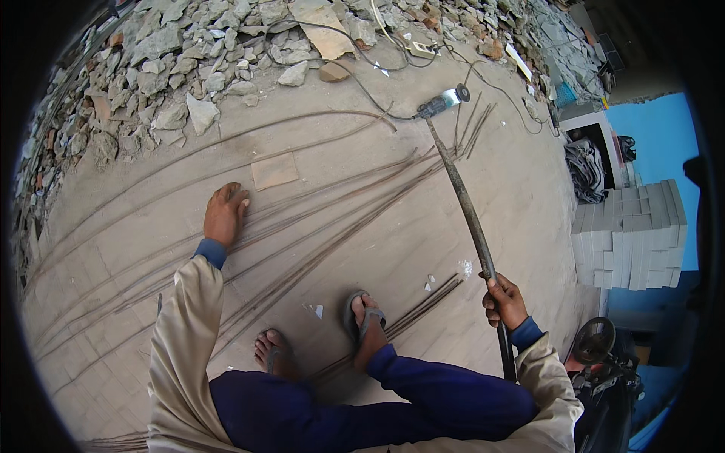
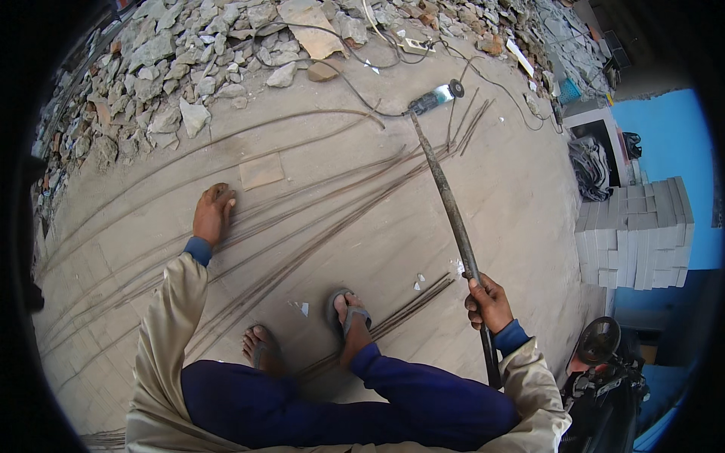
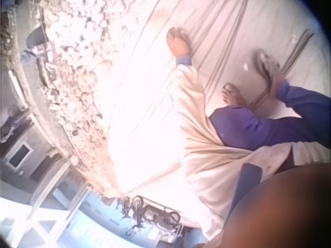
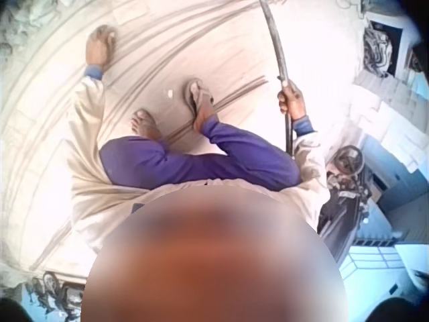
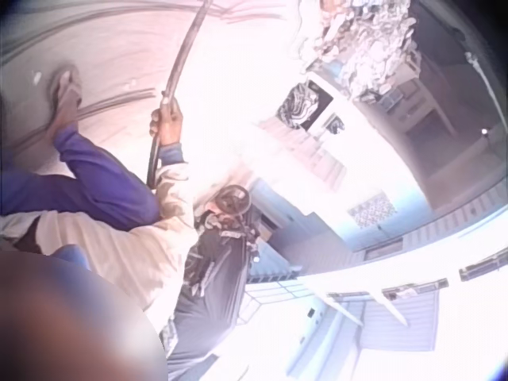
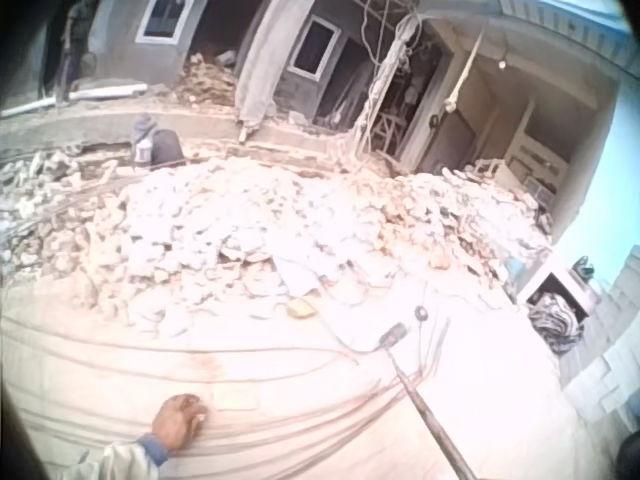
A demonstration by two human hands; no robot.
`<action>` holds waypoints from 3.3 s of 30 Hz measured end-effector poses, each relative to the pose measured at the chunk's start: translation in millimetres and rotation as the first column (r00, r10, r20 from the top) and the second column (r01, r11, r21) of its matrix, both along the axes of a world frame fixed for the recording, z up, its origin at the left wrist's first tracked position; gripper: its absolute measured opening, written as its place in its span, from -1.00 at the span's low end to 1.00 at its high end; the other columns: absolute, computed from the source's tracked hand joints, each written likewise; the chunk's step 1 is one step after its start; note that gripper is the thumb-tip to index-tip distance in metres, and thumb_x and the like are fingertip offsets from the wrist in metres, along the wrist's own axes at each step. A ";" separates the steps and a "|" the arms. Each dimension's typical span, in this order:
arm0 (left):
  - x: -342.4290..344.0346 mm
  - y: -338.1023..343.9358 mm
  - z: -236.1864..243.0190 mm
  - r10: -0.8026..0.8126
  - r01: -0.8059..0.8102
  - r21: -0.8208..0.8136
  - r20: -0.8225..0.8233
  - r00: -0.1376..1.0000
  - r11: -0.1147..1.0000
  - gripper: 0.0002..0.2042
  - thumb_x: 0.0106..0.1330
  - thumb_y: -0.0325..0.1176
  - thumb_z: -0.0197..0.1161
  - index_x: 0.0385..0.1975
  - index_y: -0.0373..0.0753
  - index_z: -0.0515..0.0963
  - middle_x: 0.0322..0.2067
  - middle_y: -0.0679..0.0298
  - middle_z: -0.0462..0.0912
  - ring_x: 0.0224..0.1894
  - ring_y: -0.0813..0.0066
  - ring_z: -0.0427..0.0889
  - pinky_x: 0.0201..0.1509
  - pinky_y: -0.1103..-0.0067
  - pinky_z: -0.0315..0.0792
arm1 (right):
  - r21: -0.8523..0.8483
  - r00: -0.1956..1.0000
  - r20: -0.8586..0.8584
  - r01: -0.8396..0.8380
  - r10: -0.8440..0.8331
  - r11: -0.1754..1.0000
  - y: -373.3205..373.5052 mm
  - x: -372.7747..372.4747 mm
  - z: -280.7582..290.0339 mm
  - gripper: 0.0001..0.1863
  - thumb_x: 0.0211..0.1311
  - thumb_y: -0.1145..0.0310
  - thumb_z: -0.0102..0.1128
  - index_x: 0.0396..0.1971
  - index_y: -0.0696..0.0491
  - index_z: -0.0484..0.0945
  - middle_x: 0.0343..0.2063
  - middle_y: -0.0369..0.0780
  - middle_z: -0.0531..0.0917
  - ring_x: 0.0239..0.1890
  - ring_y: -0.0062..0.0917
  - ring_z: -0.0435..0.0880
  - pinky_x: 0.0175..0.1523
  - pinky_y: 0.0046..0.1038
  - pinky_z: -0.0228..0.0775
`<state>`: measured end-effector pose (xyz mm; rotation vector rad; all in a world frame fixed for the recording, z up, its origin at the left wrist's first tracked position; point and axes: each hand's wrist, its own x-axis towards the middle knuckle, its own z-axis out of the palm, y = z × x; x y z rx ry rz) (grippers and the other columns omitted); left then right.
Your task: The person measures and cuts metal rods using a tape measure and angle grinder. They align rods on the floor, mark lengths, and cut them to size while sitting cross-legged.
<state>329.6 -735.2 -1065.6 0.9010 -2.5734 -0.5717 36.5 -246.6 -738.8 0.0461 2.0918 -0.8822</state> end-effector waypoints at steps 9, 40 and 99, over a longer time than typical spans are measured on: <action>2.5 -86.3 -7.5 0.157 -0.153 -0.034 0.239 0.958 0.988 -0.71 0.37 -0.28 0.36 0.05 -0.15 0.64 0.09 0.19 0.66 0.21 0.12 0.58 0.36 0.23 0.40 | -0.004 0.997 0.070 -0.027 0.027 1.000 -16.1 11.5 -36.1 -0.57 0.58 -0.01 0.19 0.23 -0.07 0.50 -0.61 -0.37 0.42 -0.73 -0.71 0.33 -0.65 -0.54 0.19; 0.5 -193.5 107.7 -0.216 0.215 0.248 -0.024 0.976 0.945 -0.76 0.56 -0.31 0.18 -0.35 -0.32 0.55 -0.52 0.09 0.51 -0.42 0.22 0.47 -0.22 0.31 0.42 | -0.361 0.980 0.177 -0.019 0.089 0.932 -69.9 33.4 -78.5 -0.51 0.65 -0.01 0.05 0.32 0.01 0.40 -0.65 -0.32 0.41 -0.80 -0.68 0.29 -0.69 -0.55 0.18; -18.9 -145.4 130.7 0.217 -0.202 -0.182 0.068 0.974 0.962 -0.61 0.51 0.06 0.23 -0.35 -0.15 0.72 -0.58 -0.01 0.70 -0.47 -0.08 0.73 -0.37 0.13 0.55 | -0.529 0.758 0.534 0.646 -0.375 0.551 -359.0 288.6 -146.3 -0.50 0.62 -0.13 0.04 0.25 -0.07 0.37 -0.57 -0.36 0.38 -0.70 -0.65 0.34 -0.59 -0.47 0.29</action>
